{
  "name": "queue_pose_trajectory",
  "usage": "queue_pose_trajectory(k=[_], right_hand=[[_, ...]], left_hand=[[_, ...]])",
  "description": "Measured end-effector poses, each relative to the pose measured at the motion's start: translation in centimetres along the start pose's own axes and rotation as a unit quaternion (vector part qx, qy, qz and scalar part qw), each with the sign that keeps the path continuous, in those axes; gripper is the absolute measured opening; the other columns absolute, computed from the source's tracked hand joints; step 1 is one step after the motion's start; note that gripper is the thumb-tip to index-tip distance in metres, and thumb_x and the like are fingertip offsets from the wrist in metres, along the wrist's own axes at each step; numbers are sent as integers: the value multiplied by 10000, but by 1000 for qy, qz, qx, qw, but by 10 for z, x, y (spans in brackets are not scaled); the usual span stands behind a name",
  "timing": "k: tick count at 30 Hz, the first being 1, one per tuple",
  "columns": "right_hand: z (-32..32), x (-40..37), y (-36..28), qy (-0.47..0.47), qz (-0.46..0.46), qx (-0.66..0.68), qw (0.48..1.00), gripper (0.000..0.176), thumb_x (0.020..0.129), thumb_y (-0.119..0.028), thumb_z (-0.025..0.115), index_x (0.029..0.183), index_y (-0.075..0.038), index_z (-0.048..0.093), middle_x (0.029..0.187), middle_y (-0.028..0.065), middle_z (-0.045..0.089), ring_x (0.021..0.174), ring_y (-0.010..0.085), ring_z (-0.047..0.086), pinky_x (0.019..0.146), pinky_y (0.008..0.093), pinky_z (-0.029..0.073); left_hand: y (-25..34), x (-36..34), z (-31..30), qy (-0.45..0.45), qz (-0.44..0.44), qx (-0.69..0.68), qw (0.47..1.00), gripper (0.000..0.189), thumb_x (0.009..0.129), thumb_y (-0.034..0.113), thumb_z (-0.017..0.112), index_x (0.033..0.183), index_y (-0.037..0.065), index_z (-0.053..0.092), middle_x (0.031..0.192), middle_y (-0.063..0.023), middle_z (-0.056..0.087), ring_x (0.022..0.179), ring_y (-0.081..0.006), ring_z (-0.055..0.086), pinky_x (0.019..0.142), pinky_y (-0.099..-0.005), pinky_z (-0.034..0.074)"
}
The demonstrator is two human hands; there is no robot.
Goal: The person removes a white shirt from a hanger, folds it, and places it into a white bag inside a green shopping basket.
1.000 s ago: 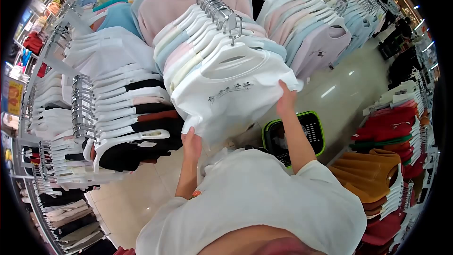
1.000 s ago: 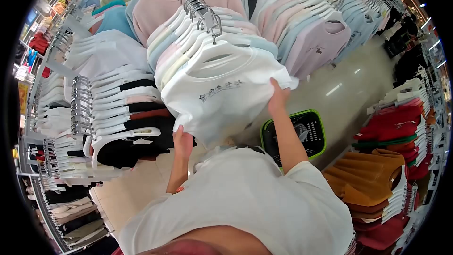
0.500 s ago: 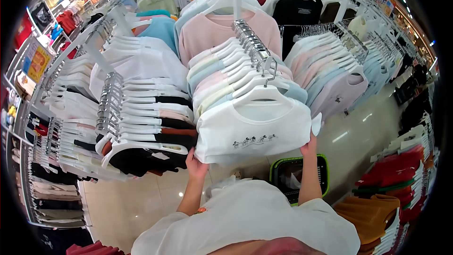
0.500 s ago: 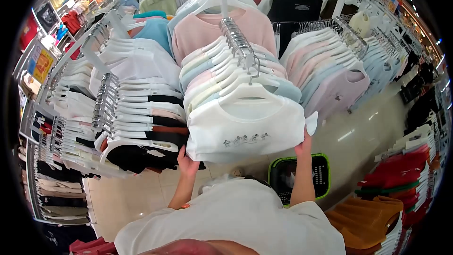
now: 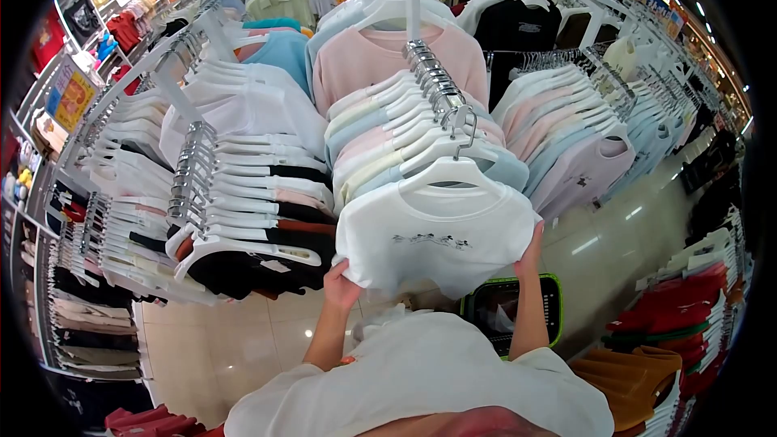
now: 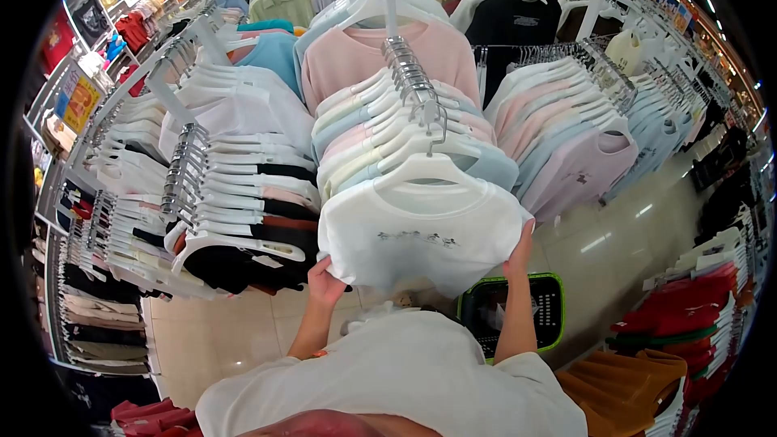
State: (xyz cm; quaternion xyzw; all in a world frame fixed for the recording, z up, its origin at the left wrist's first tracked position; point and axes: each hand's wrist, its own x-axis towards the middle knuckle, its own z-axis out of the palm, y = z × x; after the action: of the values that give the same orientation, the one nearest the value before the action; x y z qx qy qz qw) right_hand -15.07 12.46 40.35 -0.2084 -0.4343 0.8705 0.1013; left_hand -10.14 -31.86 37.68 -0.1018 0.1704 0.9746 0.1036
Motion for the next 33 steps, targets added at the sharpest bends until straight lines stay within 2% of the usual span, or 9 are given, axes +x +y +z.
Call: queue_pose_trajectory(k=[4,7,10,14,19,22,25,28,33], right_hand=[[-5,-7,6,-26,-178,-228,957,677,954,-461,640,1419,-6,453,1312,124,587,1154,208,585,974,372,470],[-3,-25,-17,-110,-78,-495,858,559,918,-399,705,1276,13,584,1131,103,674,1008,177,625,875,339,493],[12,-33,-24,-109,-66,-498,858,467,901,-360,728,1137,36,648,987,90,707,902,166,636,791,328,497],[6,-26,-11,-112,-130,-470,866,473,938,-373,680,1138,53,632,998,115,700,916,170,628,791,337,493],[2,-19,2,-62,-136,-454,878,579,1004,-489,538,1155,64,619,1021,111,692,937,181,616,829,346,484],[3,-16,12,-22,-186,-387,903,622,1002,-529,520,1079,77,639,889,78,669,835,141,579,767,331,478],[3,-19,6,4,-126,-382,915,598,1003,-512,531,1078,71,643,912,82,669,872,141,574,792,331,474],[2,-14,2,-46,-104,-366,923,527,980,-447,609,1105,65,635,970,88,677,915,155,592,833,334,479],[30,-26,-6,-83,-227,-314,918,470,914,-318,721,1177,57,614,1074,89,675,993,170,608,912,327,465]], left_hand=[[-2,-10,11,-48,55,41,996,356,929,102,572,1278,34,546,1274,-114,614,1209,-293,570,1089,-462,405],[-3,-12,35,-8,85,109,990,344,956,117,574,1286,31,532,1264,-102,616,1187,-265,586,1058,-426,437],[-10,-13,72,52,117,218,968,356,1003,194,556,1314,26,511,1276,-99,610,1175,-224,594,1006,-388,477],[-12,-8,83,87,113,276,951,417,1034,316,535,1317,11,513,1269,-101,619,1146,-196,611,952,-369,510],[-6,-8,85,124,68,259,956,438,1007,329,598,1287,-4,556,1192,-90,657,1064,-176,638,915,-342,520],[-6,-9,91,138,103,270,947,440,1006,302,598,1316,-4,538,1223,-96,649,1064,-198,650,908,-360,532],[-5,-15,100,149,108,298,937,435,994,256,614,1332,-4,526,1237,-98,644,1076,-211,651,904,-371,540],[-4,-15,99,126,108,332,929,444,982,227,631,1340,-10,517,1224,-99,645,1083,-209,645,903,-371,540],[-9,-12,105,110,155,342,920,474,985,322,634,1295,-24,537,1179,-96,640,1031,-180,624,888,-346,525]])
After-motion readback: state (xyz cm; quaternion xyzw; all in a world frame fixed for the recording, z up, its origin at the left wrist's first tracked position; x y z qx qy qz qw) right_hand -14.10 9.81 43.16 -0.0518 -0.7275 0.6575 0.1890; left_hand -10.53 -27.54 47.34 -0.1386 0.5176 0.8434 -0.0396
